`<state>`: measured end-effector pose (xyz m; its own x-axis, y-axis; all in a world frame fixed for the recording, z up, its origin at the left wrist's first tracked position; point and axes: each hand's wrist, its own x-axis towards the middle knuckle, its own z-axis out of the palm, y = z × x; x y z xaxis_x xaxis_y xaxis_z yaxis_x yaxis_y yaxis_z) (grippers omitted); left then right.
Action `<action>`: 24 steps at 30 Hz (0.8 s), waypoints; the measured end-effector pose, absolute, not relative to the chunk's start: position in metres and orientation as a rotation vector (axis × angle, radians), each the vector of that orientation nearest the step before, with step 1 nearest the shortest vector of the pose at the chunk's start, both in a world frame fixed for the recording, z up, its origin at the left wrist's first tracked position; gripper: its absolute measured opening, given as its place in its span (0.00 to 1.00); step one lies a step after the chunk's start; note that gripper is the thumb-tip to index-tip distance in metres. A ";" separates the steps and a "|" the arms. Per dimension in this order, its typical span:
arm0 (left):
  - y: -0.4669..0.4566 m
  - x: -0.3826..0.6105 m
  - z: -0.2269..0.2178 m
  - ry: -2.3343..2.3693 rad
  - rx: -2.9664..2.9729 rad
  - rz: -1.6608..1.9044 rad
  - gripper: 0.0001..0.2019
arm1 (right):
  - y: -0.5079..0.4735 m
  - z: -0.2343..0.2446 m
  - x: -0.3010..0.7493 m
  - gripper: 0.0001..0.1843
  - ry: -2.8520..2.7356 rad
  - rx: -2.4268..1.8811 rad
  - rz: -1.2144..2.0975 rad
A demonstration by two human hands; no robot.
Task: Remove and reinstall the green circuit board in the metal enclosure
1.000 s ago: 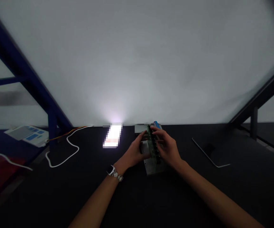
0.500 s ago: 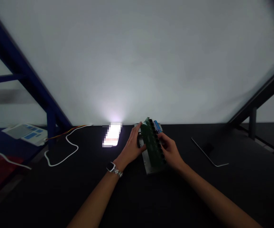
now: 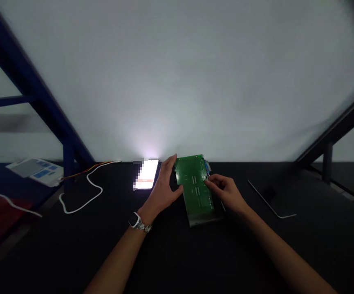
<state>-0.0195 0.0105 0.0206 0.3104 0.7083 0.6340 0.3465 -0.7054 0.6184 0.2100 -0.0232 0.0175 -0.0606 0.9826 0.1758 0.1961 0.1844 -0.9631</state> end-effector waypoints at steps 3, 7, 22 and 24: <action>0.007 -0.016 0.024 0.967 2.247 1.436 0.43 | -0.022 0.017 0.212 0.17 -1.471 -1.203 0.958; 0.006 -0.013 0.024 0.943 2.261 1.517 0.40 | -0.024 0.018 0.212 0.15 -1.450 -1.179 1.048; -0.002 -0.001 0.025 0.965 2.143 1.578 0.26 | -0.025 0.012 0.200 0.19 -1.202 -0.993 1.407; -0.005 0.007 0.020 0.977 2.080 1.553 0.27 | -0.027 0.012 0.194 0.18 -1.165 -0.961 1.447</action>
<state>0.0070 -0.0045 0.0197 0.1539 0.7124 0.6847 0.3092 -0.6928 0.6514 0.1940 -0.0268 0.0118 -0.1812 0.9834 0.0070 -0.2167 -0.0330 -0.9757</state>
